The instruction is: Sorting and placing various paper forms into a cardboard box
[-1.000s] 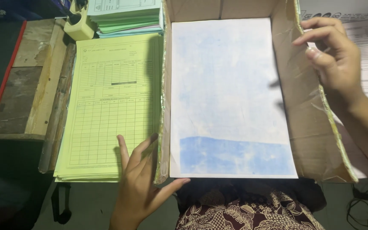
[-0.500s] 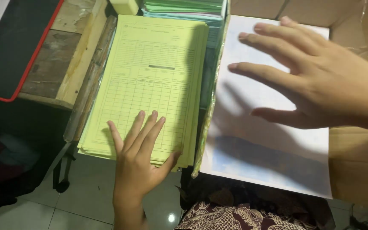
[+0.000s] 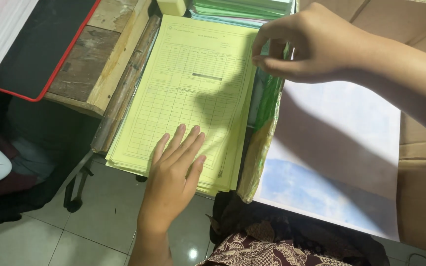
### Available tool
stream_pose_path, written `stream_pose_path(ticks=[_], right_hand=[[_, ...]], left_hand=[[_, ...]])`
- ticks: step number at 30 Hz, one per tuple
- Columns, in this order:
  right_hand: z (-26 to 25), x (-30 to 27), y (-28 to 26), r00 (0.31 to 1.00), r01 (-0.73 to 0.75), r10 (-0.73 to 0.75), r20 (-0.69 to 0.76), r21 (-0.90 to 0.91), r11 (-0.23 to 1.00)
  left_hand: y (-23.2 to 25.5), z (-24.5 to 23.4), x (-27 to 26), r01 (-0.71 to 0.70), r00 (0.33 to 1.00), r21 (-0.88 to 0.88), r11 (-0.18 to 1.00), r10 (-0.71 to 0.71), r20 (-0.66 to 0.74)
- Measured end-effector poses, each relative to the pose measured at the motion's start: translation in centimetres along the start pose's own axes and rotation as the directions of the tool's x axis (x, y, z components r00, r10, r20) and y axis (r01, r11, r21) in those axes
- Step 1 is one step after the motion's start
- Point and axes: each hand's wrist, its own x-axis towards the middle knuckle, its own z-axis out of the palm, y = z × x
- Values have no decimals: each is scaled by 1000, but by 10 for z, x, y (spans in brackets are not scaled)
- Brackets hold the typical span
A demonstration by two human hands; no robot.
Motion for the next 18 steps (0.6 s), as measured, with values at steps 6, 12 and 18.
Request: stream_pose_path(ticks=[6, 12, 18], right_hand=[[7, 1, -5, 987, -159, 158, 35, 37, 987], [10, -3, -7, 993, -107, 109, -41, 46, 993], [16, -13, 4, 918, 313, -308, -248, -21, 949]], left_hand=[[0, -4, 2, 43, 980, -287, 957, -96, -174], [15, -31, -2, 37, 957, -320, 947, -126, -262], [33, -38, -10, -48, 947, -296, 954, -50, -316]])
